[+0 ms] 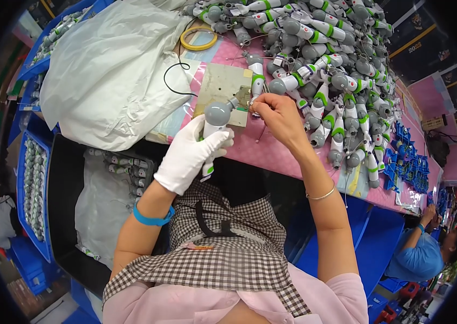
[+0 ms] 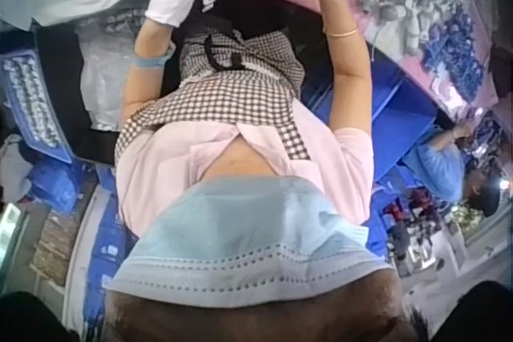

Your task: Assembling and testing plastic toy figurines, specifically Buzz Lightyear models, at a factory workbench using a fixture.

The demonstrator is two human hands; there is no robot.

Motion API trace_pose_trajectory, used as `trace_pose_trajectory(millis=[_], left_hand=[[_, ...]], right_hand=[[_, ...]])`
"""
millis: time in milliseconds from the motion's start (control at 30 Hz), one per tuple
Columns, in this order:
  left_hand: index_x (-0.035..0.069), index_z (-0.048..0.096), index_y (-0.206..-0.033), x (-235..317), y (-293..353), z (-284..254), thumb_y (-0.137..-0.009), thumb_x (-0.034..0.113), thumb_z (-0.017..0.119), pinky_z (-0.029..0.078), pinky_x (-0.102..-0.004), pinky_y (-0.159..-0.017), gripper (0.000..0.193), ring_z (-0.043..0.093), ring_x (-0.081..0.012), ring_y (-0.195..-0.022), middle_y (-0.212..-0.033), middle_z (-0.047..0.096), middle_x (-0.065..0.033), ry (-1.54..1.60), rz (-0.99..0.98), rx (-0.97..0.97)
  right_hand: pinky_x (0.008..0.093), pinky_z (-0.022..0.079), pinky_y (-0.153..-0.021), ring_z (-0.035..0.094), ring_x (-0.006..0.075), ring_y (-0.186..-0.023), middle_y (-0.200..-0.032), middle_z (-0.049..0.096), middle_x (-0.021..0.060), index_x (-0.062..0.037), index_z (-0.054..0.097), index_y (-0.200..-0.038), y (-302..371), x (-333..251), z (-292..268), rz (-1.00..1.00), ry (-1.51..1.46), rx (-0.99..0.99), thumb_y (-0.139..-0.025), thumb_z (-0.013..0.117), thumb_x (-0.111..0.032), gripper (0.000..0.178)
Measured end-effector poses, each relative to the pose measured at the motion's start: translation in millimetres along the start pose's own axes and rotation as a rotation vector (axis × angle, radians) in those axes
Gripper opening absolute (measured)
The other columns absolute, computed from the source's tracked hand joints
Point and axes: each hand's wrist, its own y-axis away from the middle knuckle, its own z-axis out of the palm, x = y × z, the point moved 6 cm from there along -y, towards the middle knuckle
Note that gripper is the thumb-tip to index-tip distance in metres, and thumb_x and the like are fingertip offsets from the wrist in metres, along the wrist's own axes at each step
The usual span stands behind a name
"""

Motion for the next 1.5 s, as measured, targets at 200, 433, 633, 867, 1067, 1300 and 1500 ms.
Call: trace_pose_trajectory(millis=[200, 433, 633, 867, 1067, 1300, 1500], left_hand=[[-0.001, 0.050, -0.116, -0.5, -8.2, 1.9, -0.090, 0.019, 0.058, 0.052, -0.0312, -0.074, 0.034, 0.063, -0.0185, -0.086, -0.099, 0.061, -0.0092, 0.196, -0.154, -0.118], [-0.004, 0.054, -0.106, -0.5, -13.4, -1.0, -0.088, 0.017, 0.061, 0.052, -0.0306, -0.071, 0.028, 0.064, -0.0191, -0.080, -0.092, 0.062, -0.0107, 0.177, -0.118, -0.088], [-0.003, 0.054, -0.104, -5.7, -15.9, -1.4, -0.088, 0.017, 0.061, 0.052, -0.0292, -0.070, 0.027, 0.064, -0.0190, -0.079, -0.092, 0.062, -0.0105, 0.235, -0.120, -0.108], [-0.003, 0.055, -0.102, -8.0, -18.1, 1.2, -0.089, 0.018, 0.060, 0.052, -0.0291, -0.071, 0.026, 0.064, -0.0188, -0.079, -0.092, 0.062, -0.0102, 0.237, -0.101, -0.128], [0.002, 0.048, -0.112, -6.6, -4.1, 3.1, -0.091, 0.025, 0.057, 0.052, -0.0378, -0.082, 0.032, 0.061, -0.0199, -0.087, -0.095, 0.060, -0.0076, 0.688, 0.018, -0.088], [0.003, 0.053, -0.103, -32.4, 29.1, 19.8, -0.092, 0.025, 0.055, 0.049, -0.0317, -0.077, 0.025, 0.058, -0.0161, -0.081, -0.091, 0.060, -0.0050, 1.390, -0.009, -0.247], [0.006, 0.051, -0.091, -45.7, 122.5, -117.4, -0.088, 0.012, 0.057, 0.045, -0.0284, -0.058, 0.009, 0.048, -0.0118, -0.058, -0.072, 0.051, -0.0006, 1.314, 0.266, 0.262]], right_hand=[[0.0199, 0.029, -0.042, 0.037, 0.0017, -0.049, -0.063, 0.054, -0.0044, -0.0039, 0.061, -0.076, -16.9, 18.8, 8.0, 0.246, -0.213, -0.331, -0.086, 0.051, -0.016, 0.018], [0.0184, 0.030, -0.044, 0.038, 0.0015, -0.052, -0.064, 0.053, -0.0048, -0.0048, 0.060, -0.077, -18.1, 20.1, 8.1, 0.328, -0.253, -0.395, -0.088, 0.050, -0.018, 0.020], [0.0184, 0.031, -0.046, 0.039, 0.0020, -0.053, -0.061, 0.049, -0.0052, -0.0042, 0.060, -0.077, -18.8, 15.3, 7.5, 0.336, -0.253, -0.429, -0.088, 0.050, -0.020, 0.021], [0.0202, 0.032, -0.044, 0.043, 0.0040, -0.052, -0.060, 0.051, -0.0027, -0.0032, 0.061, -0.077, -12.9, 13.2, 6.3, 0.428, -0.224, -0.362, -0.086, 0.052, -0.020, 0.021], [0.0226, 0.045, -0.057, 0.056, 0.0080, -0.067, -0.084, 0.062, 0.0057, 0.0007, 0.060, -0.107, 18.2, -34.0, -13.0, 0.119, -0.444, 0.271, -0.089, 0.050, -0.018, 0.028], [0.0388, 0.042, -0.087, 0.055, 0.0294, -0.099, -0.109, 0.058, 0.0180, 0.0041, 0.054, -0.112, 108.7, -101.4, 70.3, -0.710, -0.050, 0.255, -0.096, 0.034, -0.027, 0.040], [0.0399, 0.044, -0.087, 0.055, 0.0324, -0.099, -0.110, 0.055, 0.0245, 0.0067, 0.051, -0.113, 117.7, -112.9, 105.8, -0.966, -0.068, 0.038, -0.096, 0.034, -0.028, 0.042]])
